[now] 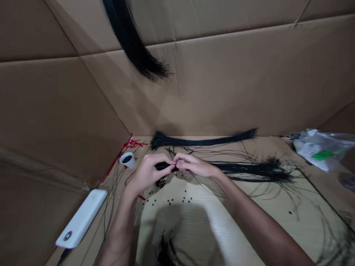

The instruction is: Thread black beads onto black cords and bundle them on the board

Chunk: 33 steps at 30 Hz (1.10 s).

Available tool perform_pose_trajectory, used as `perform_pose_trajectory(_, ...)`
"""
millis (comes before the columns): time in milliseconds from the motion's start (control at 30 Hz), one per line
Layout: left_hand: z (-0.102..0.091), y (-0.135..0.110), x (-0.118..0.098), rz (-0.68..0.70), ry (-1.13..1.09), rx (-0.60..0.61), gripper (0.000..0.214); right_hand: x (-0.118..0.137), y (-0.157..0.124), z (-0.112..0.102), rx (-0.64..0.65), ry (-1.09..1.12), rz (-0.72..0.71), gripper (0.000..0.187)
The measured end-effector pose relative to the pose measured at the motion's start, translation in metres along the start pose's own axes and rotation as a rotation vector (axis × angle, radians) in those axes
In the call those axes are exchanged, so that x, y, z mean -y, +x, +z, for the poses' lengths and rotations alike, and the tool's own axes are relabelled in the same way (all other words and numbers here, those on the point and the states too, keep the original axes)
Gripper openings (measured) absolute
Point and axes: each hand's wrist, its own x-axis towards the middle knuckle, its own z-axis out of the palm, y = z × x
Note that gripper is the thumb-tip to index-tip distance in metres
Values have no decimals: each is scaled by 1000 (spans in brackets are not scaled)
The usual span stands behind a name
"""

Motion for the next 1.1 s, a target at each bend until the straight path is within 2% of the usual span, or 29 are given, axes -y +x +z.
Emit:
perform_pose_trajectory(100, -15, 1, -10, -25, -27, -128, 11, 14, -4, -7, 13, -163, -57, 37)
perform_pose_trajectory(200, -41, -1, -22, -20, 14, -281, 6, 30, -10, -22, 6, -331, -124, 46)
perform_pose_trajectory(333, -78, -12, -30, -47, 47, -488, 10, 51, -23, -50, -51, -401, -142, 48)
perform_pose_trajectory(433, -98, -24, -31, -102, 33, -619, 15, 67, -37, -75, -73, -494, -120, 47)
perform_pose_trajectory(500, -108, -30, -29, -124, 51, -675, 17, 75, -46, -92, -80, -620, -100, 51)
perform_pose_trajectory(600, -120, -36, -23, -158, 92, -691, 19, 80, -60, -117, -98, -812, -53, 57)
perform_pose_trajectory(667, -129, -39, -17, -175, 116, -705, 19, 77, -68, -131, -100, -890, -32, 58)
perform_pose_trajectory(767, -143, -41, -12, -166, 100, -816, 21, 66, -80, -147, -111, -936, -20, 55)
perform_pose_trajectory(833, -151, -42, -15, -143, 71, -918, 21, 56, -87, -153, -130, -953, -18, 52)
perform_pose_trajectory(933, -156, -37, -31, -101, 39, -1033, 20, 46, -93, -156, -155, -954, -27, 51)
perform_pose_trajectory(1000, -153, -30, -47, -57, 26, -1072, 20, 45, -93, -153, -178, -950, -45, 52)
perform_pose_trajectory(1100, -142, -13, -77, 15, 46, -1066, 17, 54, -85, -140, -203, -941, -93, 48)
